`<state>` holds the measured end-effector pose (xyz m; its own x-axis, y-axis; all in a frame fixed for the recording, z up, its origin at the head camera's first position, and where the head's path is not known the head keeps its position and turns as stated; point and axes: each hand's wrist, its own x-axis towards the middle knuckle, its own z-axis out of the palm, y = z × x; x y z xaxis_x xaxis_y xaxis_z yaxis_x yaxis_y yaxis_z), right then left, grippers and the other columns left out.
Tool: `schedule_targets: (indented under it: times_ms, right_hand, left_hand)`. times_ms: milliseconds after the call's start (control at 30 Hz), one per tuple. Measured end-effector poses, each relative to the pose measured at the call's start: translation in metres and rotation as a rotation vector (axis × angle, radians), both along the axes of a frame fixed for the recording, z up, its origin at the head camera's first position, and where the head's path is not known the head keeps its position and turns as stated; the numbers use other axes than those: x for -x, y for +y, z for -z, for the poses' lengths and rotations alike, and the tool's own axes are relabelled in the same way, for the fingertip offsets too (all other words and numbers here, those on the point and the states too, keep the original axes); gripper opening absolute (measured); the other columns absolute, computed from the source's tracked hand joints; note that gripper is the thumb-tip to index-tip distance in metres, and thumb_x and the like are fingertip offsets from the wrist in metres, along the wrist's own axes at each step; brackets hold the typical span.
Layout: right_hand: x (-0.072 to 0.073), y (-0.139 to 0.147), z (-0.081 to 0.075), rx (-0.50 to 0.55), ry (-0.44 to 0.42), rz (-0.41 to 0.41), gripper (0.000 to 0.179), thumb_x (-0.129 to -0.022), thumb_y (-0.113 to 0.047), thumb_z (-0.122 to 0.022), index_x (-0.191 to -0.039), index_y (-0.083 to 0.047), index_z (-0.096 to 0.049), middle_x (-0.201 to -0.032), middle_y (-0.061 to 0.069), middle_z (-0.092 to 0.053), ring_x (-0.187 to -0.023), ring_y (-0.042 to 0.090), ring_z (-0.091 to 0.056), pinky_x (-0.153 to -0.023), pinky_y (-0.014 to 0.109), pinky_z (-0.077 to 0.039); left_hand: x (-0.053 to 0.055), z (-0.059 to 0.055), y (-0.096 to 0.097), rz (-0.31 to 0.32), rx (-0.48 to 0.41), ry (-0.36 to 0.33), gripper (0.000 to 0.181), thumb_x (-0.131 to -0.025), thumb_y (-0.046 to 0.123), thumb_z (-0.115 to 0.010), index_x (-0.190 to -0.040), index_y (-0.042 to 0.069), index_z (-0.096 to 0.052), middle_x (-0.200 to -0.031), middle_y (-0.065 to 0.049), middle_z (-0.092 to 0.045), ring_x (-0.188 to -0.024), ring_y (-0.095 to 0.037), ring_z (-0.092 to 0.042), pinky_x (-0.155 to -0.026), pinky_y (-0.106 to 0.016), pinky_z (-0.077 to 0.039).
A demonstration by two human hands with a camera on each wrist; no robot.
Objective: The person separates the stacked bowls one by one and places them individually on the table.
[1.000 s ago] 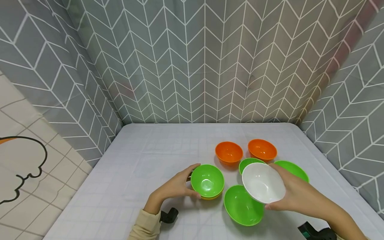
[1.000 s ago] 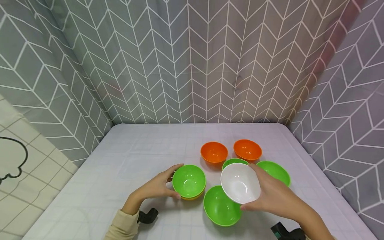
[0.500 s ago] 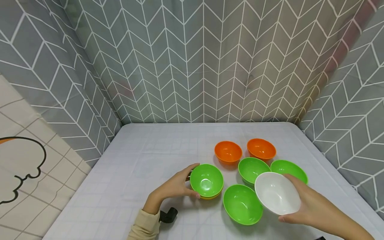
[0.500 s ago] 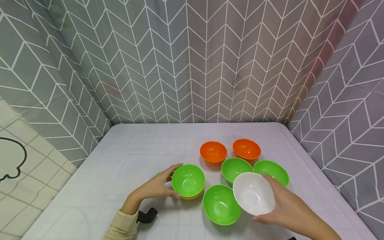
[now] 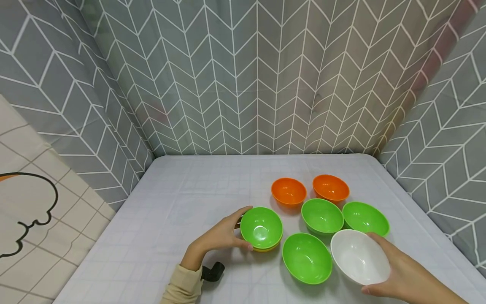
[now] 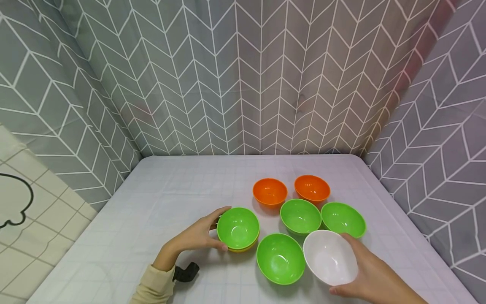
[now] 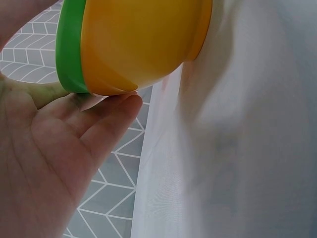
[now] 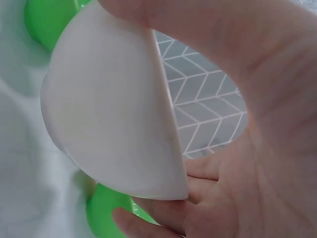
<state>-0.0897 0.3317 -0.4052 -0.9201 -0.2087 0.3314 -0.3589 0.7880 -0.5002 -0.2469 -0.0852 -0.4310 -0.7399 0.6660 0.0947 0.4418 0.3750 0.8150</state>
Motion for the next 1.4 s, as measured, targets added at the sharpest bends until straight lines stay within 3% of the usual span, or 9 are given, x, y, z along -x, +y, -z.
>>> schedule_targets:
  times_ms: [700, 1233, 1400]
  right_hand:
    - [0.005, 0.007, 0.035, 0.025, 0.011, -0.010, 0.108, -0.045, -0.031, -0.097, -0.136, -0.008, -0.045, -0.111, -0.005, -0.056, -0.089, 0.004, -0.052, -0.068, 0.021, -0.047]
    - [0.005, 0.008, 0.037, 0.044, 0.009, -0.027, 0.112, -0.047, -0.027, -0.096, -0.142, -0.008, -0.040, -0.121, -0.007, -0.052, -0.098, 0.002, -0.049, -0.074, 0.015, -0.043]
    - [0.003, 0.009, 0.035, -0.007, -0.004, 0.003, 0.120, -0.047, -0.032, -0.096, -0.145, -0.003, -0.035, -0.126, 0.002, -0.051, -0.100, 0.000, -0.048, -0.075, 0.014, -0.043]
  left_hand:
    - [0.001, 0.002, 0.000, -0.006, 0.008, -0.007, 0.107, -0.068, 0.034, -0.089, -0.152, 0.011, -0.026, -0.150, -0.005, -0.037, -0.127, -0.024, -0.048, -0.105, -0.035, -0.040]
    - [0.000, 0.002, 0.000, -0.006, 0.006, -0.008, 0.106, -0.069, 0.034, -0.089, -0.152, 0.012, -0.026, -0.150, -0.003, -0.037, -0.128, -0.025, -0.047, -0.105, -0.037, -0.040]
    - [0.000, 0.001, 0.000, -0.006, 0.015, -0.007, 0.107, -0.069, 0.035, -0.088, -0.152, 0.012, -0.026, -0.150, -0.004, -0.037, -0.127, -0.024, -0.048, -0.105, -0.037, -0.041]
